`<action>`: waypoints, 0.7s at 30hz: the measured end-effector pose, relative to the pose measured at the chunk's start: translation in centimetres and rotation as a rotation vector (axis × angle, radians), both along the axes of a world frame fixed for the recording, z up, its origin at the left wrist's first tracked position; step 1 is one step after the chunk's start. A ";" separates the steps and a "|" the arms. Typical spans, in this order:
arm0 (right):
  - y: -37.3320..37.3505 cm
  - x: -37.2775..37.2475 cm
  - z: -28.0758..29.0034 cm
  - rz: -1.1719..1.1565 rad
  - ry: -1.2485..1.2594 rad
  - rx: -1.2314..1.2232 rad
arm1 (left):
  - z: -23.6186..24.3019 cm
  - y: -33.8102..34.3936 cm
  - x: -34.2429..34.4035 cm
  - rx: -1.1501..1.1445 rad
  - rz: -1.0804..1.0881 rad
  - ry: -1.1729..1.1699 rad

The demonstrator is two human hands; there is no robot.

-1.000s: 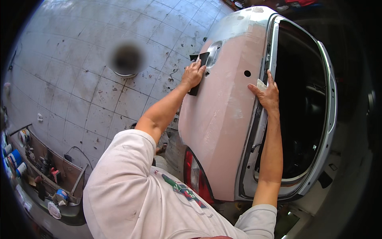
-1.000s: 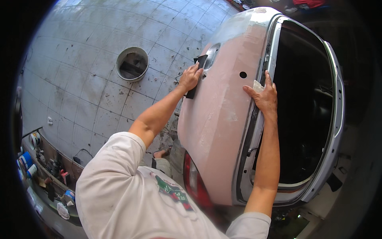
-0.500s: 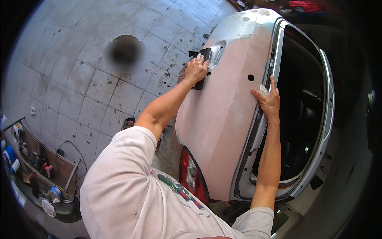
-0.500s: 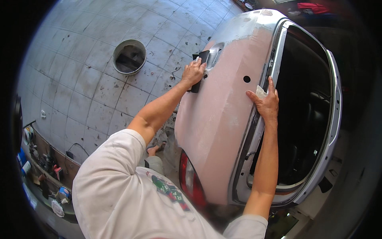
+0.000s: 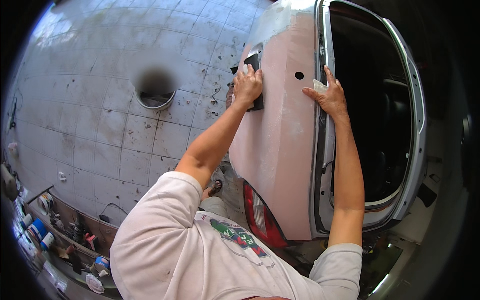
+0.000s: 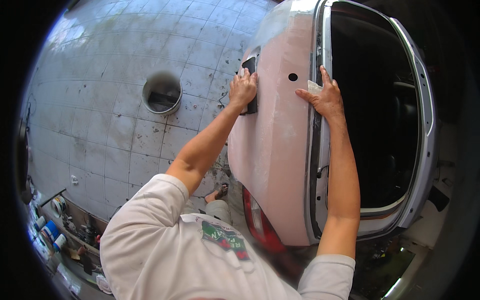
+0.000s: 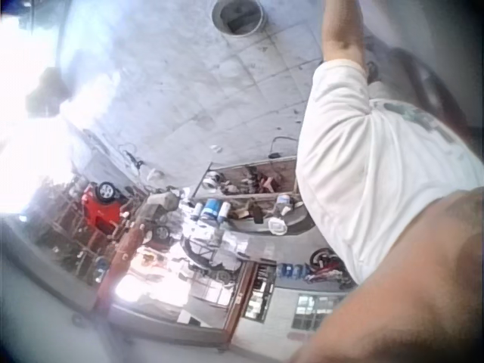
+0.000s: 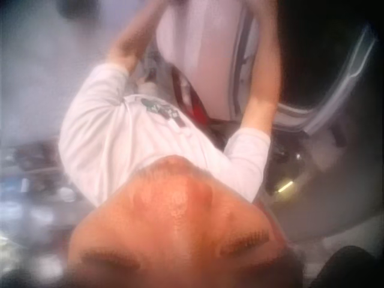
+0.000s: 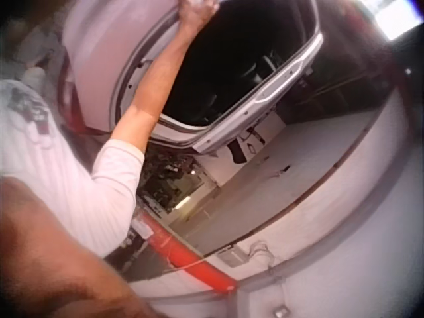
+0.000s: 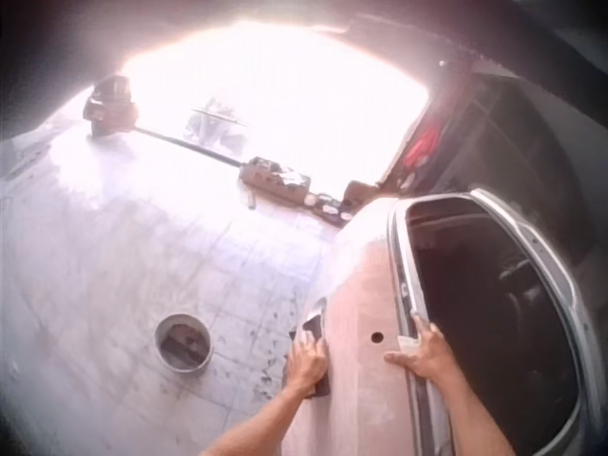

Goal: The person sands the surface of a car door with a sanding block, moving it back and forth across the panel. The person briefly dips the sanding block into a bucket of water and continues sanding the door surface.

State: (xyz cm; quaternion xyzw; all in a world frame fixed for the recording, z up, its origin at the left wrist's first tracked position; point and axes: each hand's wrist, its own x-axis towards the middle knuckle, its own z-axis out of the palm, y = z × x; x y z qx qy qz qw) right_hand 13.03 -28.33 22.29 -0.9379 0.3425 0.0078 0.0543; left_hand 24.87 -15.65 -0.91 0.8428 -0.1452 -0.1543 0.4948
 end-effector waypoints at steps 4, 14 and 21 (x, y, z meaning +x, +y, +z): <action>-1.5 -2.4 -0.6 -0.018 -0.021 -0.034 | 3.2 7.6 -14.4 -0.233 -0.130 -0.218; 0.0 0.1 0.9 0.044 -0.032 -0.005 | 5.6 -2.1 2.8 -0.079 -0.143 -0.123; -2.0 -2.6 -0.5 -0.023 -0.010 0.009 | 4.9 4.8 -11.6 -0.249 -0.222 -0.332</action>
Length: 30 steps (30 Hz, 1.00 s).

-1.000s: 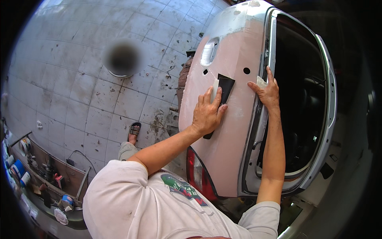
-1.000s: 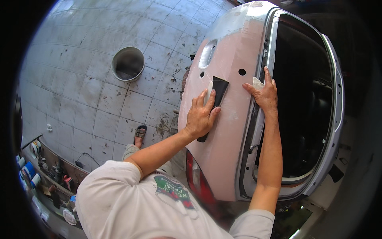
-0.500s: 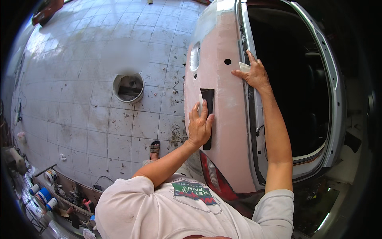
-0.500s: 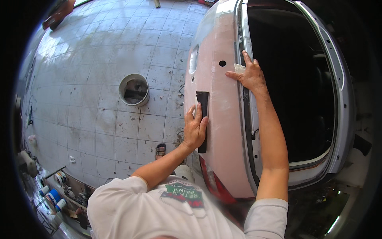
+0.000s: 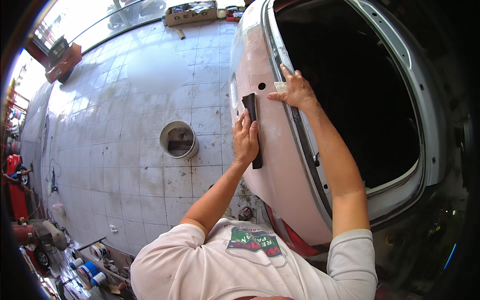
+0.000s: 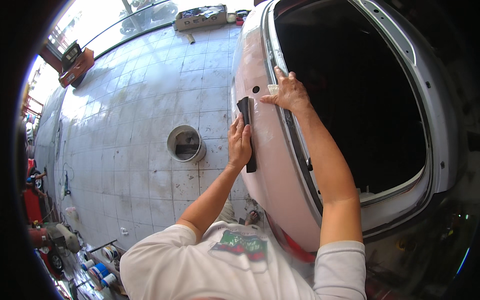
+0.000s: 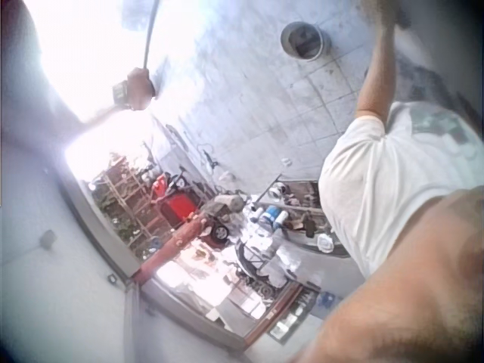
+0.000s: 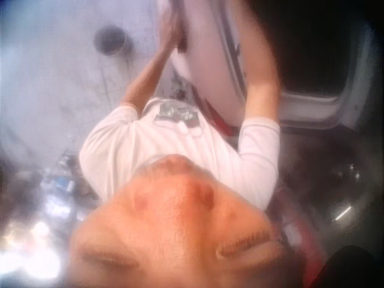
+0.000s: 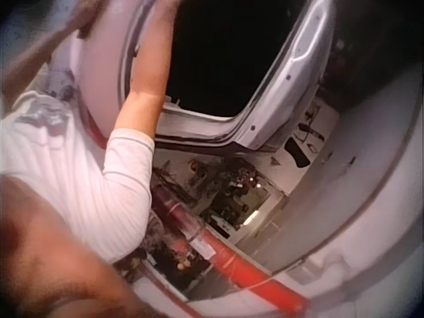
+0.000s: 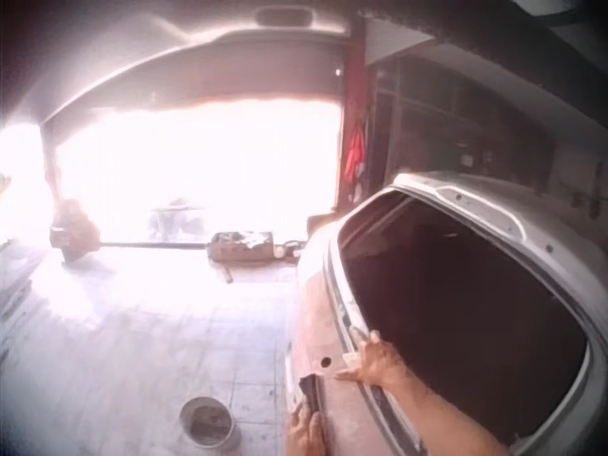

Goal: The person sands the surface of a car door with a sanding block, moving it back and forth across the panel. The person briefly dips the sanding block into a bucket of water and continues sanding the door surface.

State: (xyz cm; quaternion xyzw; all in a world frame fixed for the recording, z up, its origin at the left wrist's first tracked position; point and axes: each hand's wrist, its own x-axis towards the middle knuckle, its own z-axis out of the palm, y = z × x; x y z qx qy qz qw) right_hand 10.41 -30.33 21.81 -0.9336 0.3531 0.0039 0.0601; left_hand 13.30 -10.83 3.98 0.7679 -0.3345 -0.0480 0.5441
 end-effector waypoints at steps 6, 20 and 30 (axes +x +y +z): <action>2.7 2.6 1.5 0.024 -0.014 0.004 | -4.7 -8.5 19.4 -0.024 -0.031 -0.570; 1.6 2.1 1.3 -0.030 -0.050 0.021 | -5.5 -10.5 19.4 -0.019 -0.172 -0.095; 0.9 -0.2 0.5 -0.065 -0.023 0.030 | 0.3 -5.0 10.3 -0.023 -0.229 0.076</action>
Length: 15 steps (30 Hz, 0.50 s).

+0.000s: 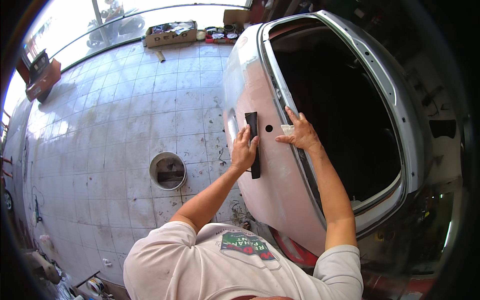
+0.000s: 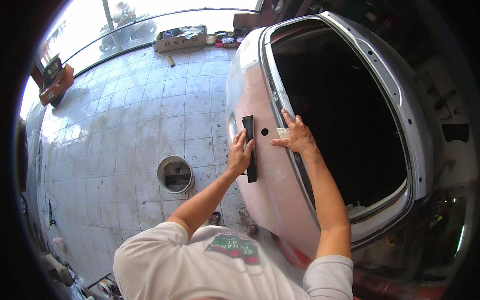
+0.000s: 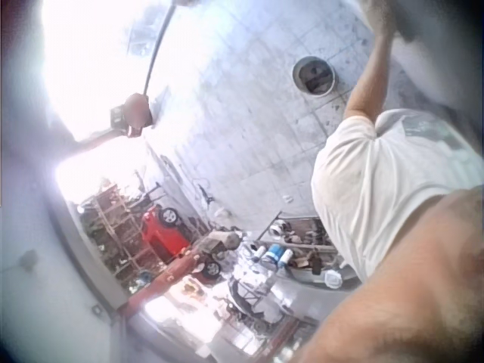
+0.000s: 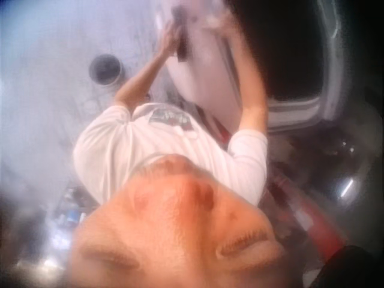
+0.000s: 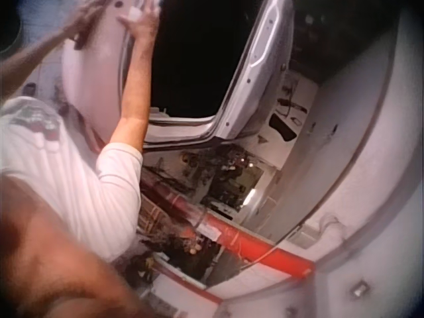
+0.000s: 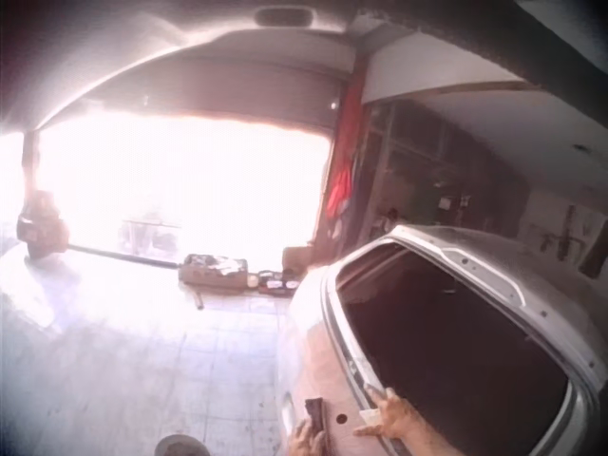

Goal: The person sands the surface of a car door with a sanding block, moving it back and forth across the panel. The person briefly dips the sanding block into a bucket of water and continues sanding the door surface.

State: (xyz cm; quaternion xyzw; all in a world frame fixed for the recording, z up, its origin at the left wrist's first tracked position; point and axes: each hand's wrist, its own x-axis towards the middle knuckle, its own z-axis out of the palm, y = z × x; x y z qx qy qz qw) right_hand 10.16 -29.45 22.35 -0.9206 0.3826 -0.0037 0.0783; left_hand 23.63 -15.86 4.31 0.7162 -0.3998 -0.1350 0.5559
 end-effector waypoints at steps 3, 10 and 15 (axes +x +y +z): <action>0.2 1.5 1.1 0.024 0.010 0.011 | -0.3 -3.8 7.8 -0.061 -0.007 0.007; -0.1 1.5 0.3 0.027 0.030 0.011 | -0.7 -5.8 8.2 -0.004 0.078 0.062; -0.1 -0.5 0.1 -0.006 0.039 -0.005 | -1.4 -2.3 2.4 -0.055 -0.024 0.119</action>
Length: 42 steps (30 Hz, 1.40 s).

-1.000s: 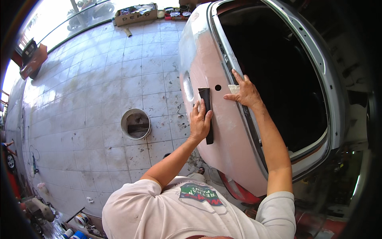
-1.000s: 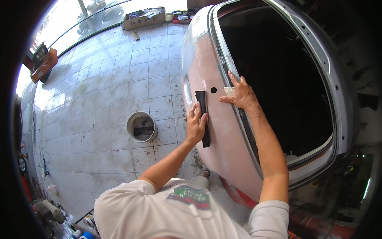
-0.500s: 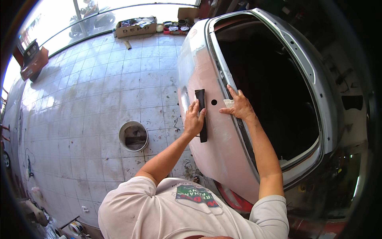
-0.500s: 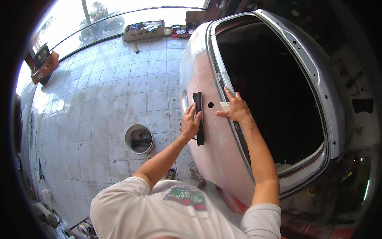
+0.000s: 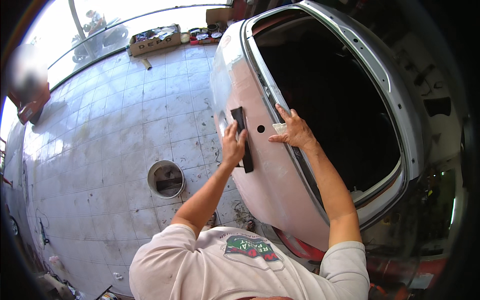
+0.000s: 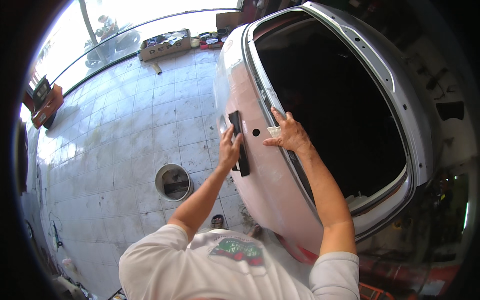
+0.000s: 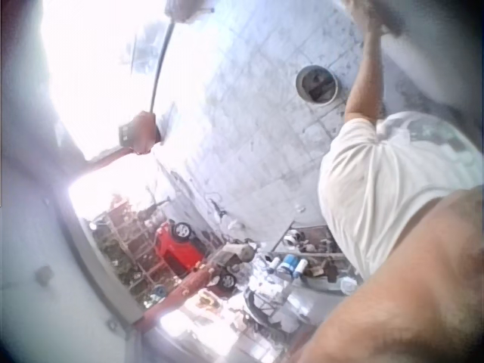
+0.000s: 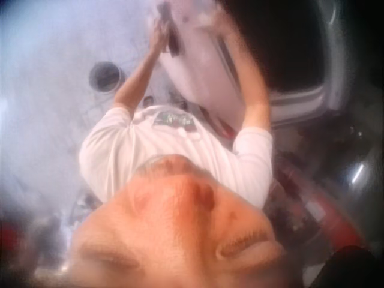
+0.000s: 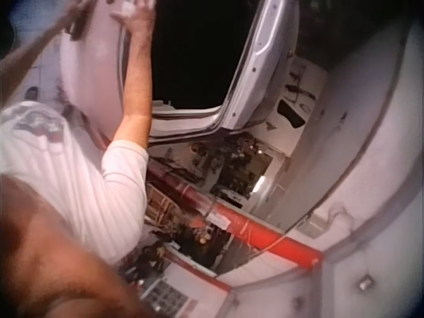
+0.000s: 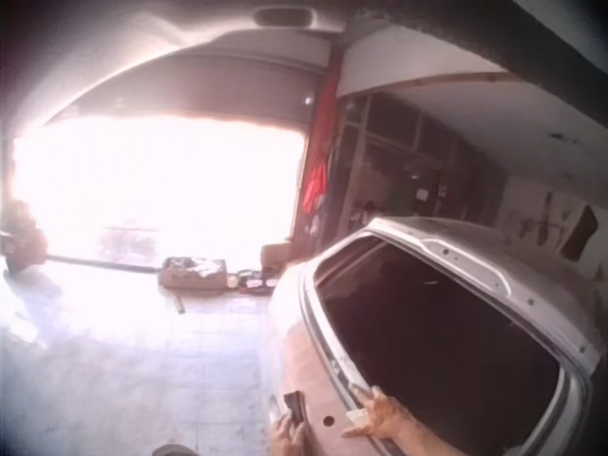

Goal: The person sands the surface of a car door with a sanding block, moving it back and forth across the panel. The person briefly dips the sanding block into a bucket of water and continues sanding the door surface.

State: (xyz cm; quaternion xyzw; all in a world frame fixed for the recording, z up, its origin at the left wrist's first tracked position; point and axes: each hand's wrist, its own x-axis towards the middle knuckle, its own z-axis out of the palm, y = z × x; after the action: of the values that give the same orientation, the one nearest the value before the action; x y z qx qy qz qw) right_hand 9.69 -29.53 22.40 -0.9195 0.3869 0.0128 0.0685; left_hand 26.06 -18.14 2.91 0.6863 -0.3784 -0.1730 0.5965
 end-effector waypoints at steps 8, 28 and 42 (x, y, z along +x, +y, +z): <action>0.0 1.5 -0.2 0.024 -0.041 0.039 | 2.4 -8.6 10.5 0.172 0.071 0.168; 0.2 1.3 0.2 0.055 -0.019 -0.080 | 0.3 -3.9 5.7 0.051 0.068 -0.024; 0.3 1.2 -0.1 0.060 -0.026 -0.050 | -0.5 -1.6 4.8 0.109 0.033 -0.085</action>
State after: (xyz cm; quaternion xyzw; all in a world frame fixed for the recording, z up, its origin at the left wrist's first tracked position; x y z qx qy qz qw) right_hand 10.90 -29.26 22.34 -0.9322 0.3583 -0.0070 0.0500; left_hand 30.89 -19.77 2.44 0.7306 -0.3821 -0.1540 0.5446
